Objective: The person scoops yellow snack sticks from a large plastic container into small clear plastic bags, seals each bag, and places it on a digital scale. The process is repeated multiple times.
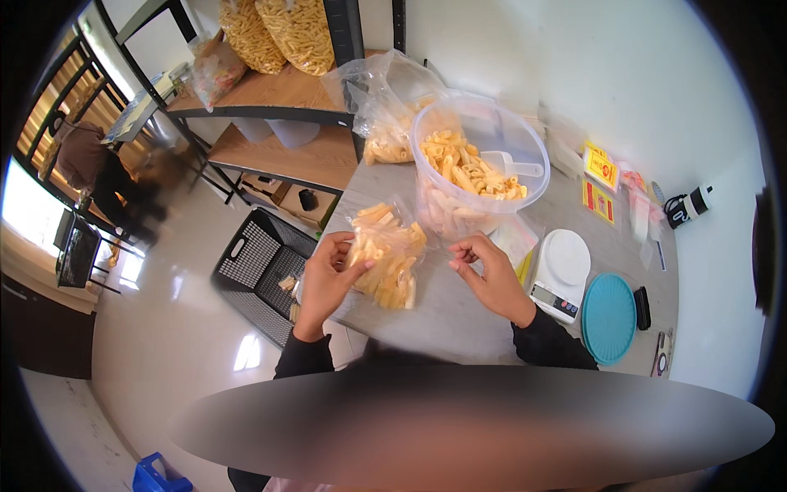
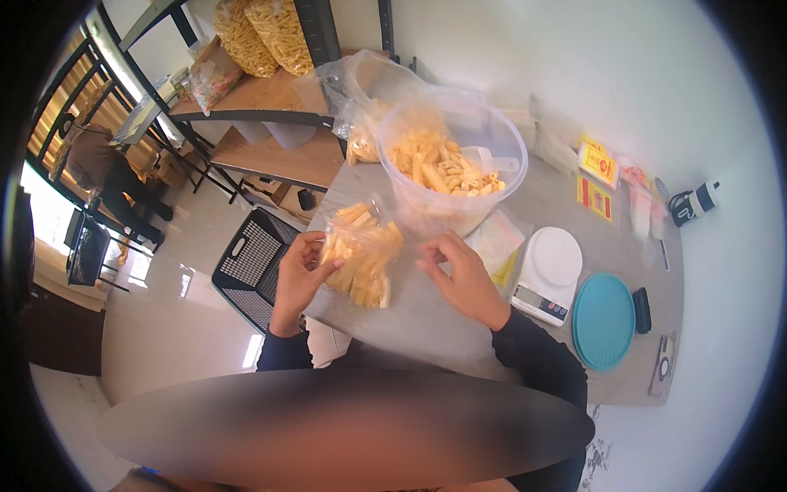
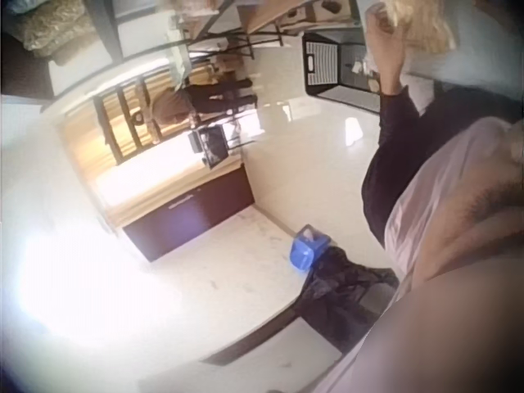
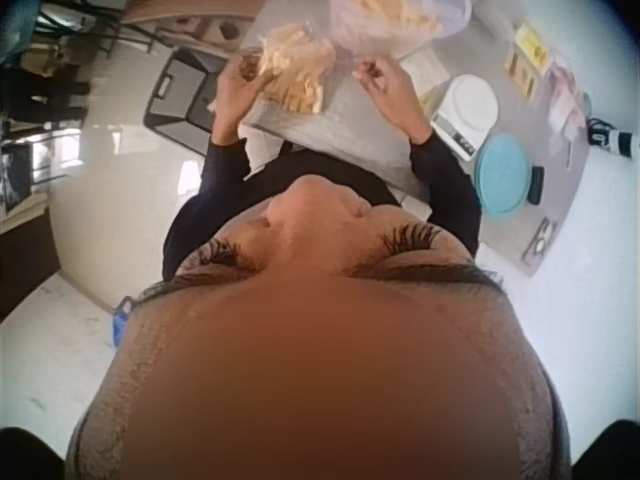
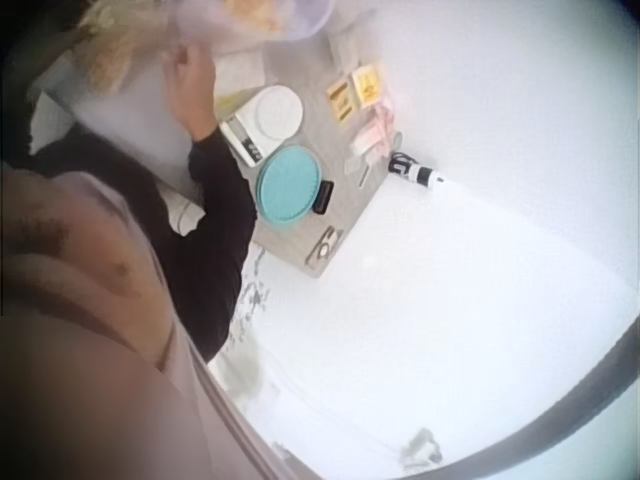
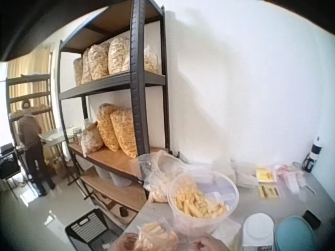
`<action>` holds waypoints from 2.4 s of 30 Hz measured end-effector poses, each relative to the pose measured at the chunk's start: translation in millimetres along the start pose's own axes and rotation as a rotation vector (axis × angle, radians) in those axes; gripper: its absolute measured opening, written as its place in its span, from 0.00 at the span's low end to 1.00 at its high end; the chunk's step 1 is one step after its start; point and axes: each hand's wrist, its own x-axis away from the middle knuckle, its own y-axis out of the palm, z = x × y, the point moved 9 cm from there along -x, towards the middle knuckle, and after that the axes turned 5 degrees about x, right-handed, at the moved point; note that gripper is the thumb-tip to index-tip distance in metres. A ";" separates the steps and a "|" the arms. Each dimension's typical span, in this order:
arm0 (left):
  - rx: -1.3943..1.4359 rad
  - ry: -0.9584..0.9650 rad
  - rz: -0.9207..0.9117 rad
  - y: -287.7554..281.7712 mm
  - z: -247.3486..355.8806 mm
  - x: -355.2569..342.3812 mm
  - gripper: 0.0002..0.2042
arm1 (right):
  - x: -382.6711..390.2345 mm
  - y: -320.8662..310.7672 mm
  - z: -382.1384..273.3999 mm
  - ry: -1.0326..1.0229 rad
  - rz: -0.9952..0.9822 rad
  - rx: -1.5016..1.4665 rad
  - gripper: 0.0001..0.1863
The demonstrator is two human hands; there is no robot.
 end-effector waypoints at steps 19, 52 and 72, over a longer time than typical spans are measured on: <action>-0.337 0.346 0.095 -3.0 37.1 -8.0 0.15 | 8.8 -104.4 56.9 0.141 0.102 0.660 0.09; -0.133 0.482 -0.172 93.3 82.0 20.4 0.10 | 8.3 -138.7 75.4 0.145 0.176 0.609 0.06; 0.168 0.155 -0.542 107.7 133.0 -42.0 0.10 | -53.8 -91.3 -103.0 -0.089 0.007 0.117 0.23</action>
